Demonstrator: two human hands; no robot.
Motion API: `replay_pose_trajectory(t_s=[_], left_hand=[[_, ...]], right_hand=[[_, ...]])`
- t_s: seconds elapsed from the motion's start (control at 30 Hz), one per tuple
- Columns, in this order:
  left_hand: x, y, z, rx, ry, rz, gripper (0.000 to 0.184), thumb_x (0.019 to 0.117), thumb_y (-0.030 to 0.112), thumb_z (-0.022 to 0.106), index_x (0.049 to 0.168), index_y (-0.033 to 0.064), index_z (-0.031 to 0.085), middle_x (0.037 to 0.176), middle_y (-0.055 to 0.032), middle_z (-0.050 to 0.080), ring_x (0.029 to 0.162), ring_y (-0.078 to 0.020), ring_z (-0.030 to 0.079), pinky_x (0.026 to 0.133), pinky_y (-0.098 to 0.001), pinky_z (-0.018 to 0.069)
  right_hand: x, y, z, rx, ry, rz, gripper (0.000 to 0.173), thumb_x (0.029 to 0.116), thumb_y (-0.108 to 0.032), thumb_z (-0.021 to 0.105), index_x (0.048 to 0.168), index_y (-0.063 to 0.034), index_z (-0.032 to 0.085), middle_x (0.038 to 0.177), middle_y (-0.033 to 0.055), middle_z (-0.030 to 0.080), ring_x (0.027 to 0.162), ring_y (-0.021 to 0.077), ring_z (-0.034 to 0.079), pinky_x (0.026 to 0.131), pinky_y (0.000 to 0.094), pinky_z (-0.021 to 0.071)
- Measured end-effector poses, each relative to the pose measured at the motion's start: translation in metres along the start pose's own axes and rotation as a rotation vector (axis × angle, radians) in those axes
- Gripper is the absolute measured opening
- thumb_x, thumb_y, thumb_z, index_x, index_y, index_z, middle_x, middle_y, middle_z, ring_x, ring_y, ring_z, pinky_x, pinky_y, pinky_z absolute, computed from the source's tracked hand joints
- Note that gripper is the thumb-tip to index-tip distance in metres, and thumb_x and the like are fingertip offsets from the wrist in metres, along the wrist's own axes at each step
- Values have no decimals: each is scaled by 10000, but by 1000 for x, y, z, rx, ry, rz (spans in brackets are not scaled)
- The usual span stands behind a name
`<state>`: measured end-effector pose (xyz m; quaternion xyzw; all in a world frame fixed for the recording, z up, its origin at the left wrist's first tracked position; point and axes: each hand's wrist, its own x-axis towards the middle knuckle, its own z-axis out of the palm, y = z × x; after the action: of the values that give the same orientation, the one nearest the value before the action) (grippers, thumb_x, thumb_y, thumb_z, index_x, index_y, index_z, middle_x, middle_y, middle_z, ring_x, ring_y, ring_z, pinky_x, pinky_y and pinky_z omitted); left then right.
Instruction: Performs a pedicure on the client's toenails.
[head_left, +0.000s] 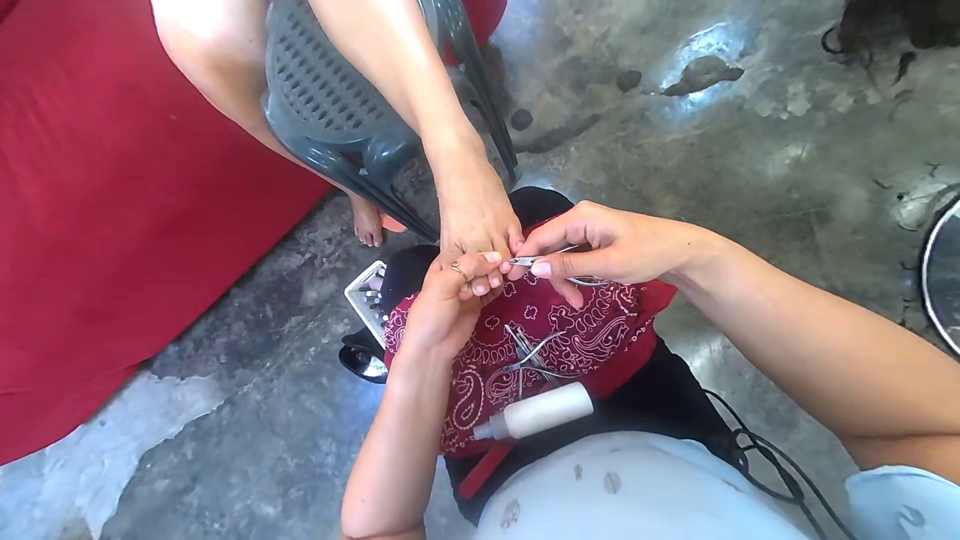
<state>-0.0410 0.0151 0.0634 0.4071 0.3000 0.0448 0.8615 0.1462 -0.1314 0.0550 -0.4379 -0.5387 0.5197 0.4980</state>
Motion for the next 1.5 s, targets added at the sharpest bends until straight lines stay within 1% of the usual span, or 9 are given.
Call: replay_pose_trajectory(t_s=[0.3, 0.6, 0.73, 0.97, 1.07, 1.17, 1.23, 1.4, 1.5], left_hand=[[0, 1, 1, 5, 0, -6, 111, 901, 116, 574, 822, 166, 632, 661, 39, 581, 644, -64, 611, 735, -279, 571], [1, 1, 0, 5, -12, -1, 89, 899, 110, 583, 842, 161, 629, 650, 35, 577, 635, -67, 608, 743, -291, 570], [0, 1, 0, 11, 6, -2, 80, 888, 101, 586, 870, 163, 632, 670, 30, 593, 635, -69, 605, 736, -289, 567], [0, 1, 1, 24, 11, -7, 66, 883, 115, 607, 881, 178, 625, 664, 45, 580, 636, -65, 600, 738, -290, 564], [-1, 2, 0, 25, 9, -7, 68, 894, 118, 597, 871, 172, 631, 666, 43, 586, 642, -65, 607, 736, -287, 565], [0, 2, 1, 31, 19, -11, 79, 890, 120, 589, 855, 179, 628, 664, 41, 582, 650, -68, 610, 742, -292, 565], [0, 2, 2, 28, 28, -11, 82, 893, 114, 589, 850, 174, 625, 661, 39, 579, 648, -71, 609, 746, -298, 567], [-1, 2, 5, 7, -8, -12, 78, 914, 135, 576, 895, 184, 633, 728, 38, 606, 701, -72, 621, 763, -298, 564], [0, -1, 5, -8, -25, 21, 164, 909, 142, 564, 766, 205, 616, 660, 61, 576, 658, -60, 605, 734, -288, 557]], right_hand=[[-1, -5, -2, 72, -30, 75, 272, 1065, -63, 443, 1197, 36, 659, 635, -38, 535, 480, -9, 457, 436, 123, 381], [7, -5, -10, 46, -97, 47, 252, 1069, -48, 460, 1162, 65, 665, 697, 16, 648, 515, 33, 582, 477, 165, 517], [7, -11, -11, 93, -100, 113, 273, 1059, -40, 437, 1177, 55, 664, 649, -28, 557, 467, -8, 454, 421, 129, 382], [10, -7, -13, 49, -112, 51, 250, 1051, -25, 465, 1147, 65, 677, 717, 12, 664, 520, 20, 573, 482, 158, 503], [10, -10, -13, 49, -114, 73, 264, 1050, -28, 452, 1163, 61, 674, 666, -18, 576, 471, -8, 465, 423, 130, 395], [9, -9, -13, 52, -113, 73, 272, 1057, -30, 445, 1177, 65, 670, 676, -14, 591, 474, -6, 482, 428, 131, 414], [10, -8, -13, 6, -105, 40, 251, 1053, -33, 471, 1142, 64, 684, 700, 0, 637, 483, 5, 526, 438, 145, 462], [20, -16, -12, 178, 13, -209, 276, 1067, -119, 418, 929, -15, 634, 594, -63, 531, 430, -37, 428, 386, 122, 351], [35, -18, 8, 364, 20, -259, 279, 1056, -126, 419, 926, -24, 643, 603, -47, 568, 431, -30, 462, 392, 135, 387]])
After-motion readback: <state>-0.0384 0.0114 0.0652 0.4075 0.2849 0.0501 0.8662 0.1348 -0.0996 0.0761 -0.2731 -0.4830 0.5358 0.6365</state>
